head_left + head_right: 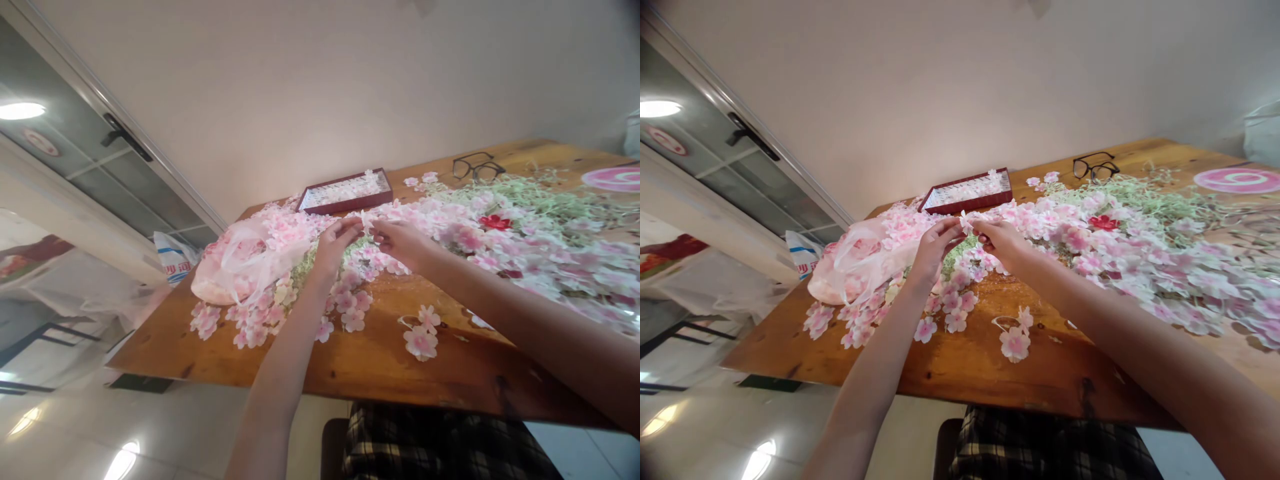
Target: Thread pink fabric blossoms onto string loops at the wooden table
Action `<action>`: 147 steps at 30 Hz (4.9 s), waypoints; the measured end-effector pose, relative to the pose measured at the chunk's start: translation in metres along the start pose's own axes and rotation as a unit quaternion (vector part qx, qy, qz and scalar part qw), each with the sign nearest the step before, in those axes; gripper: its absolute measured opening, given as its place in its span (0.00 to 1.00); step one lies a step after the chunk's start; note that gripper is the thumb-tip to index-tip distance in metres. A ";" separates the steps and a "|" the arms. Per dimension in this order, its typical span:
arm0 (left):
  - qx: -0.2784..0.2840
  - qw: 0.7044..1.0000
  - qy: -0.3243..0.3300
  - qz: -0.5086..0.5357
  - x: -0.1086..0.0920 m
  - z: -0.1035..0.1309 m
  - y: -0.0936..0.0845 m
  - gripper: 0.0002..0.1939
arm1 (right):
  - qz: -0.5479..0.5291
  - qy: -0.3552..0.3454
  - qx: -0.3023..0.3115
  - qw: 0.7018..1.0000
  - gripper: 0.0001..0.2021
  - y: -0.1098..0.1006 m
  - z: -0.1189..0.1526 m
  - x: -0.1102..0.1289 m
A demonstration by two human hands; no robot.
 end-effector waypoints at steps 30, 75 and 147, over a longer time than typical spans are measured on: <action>0.039 0.948 0.114 -0.296 -0.021 0.009 0.015 0.12 | 0.330 -0.169 0.102 0.923 0.14 -0.011 0.001 0.033; 0.073 0.994 -0.079 -0.007 0.006 0.017 0.027 0.13 | 0.345 -0.128 0.083 0.926 0.11 -0.031 0.015 0.057; 0.074 0.968 0.084 -0.225 -0.026 0.013 0.023 0.13 | 0.239 -0.078 0.104 0.962 0.12 -0.022 0.016 0.048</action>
Point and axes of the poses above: each hand's wrist, its own z-axis away from the middle knuckle, its own y-axis out of the palm, x = y × z, the point moved 8 cm from there along -z, towards the middle knuckle, and after that the axes turned 15 degrees about z, right-handed, at the moved point
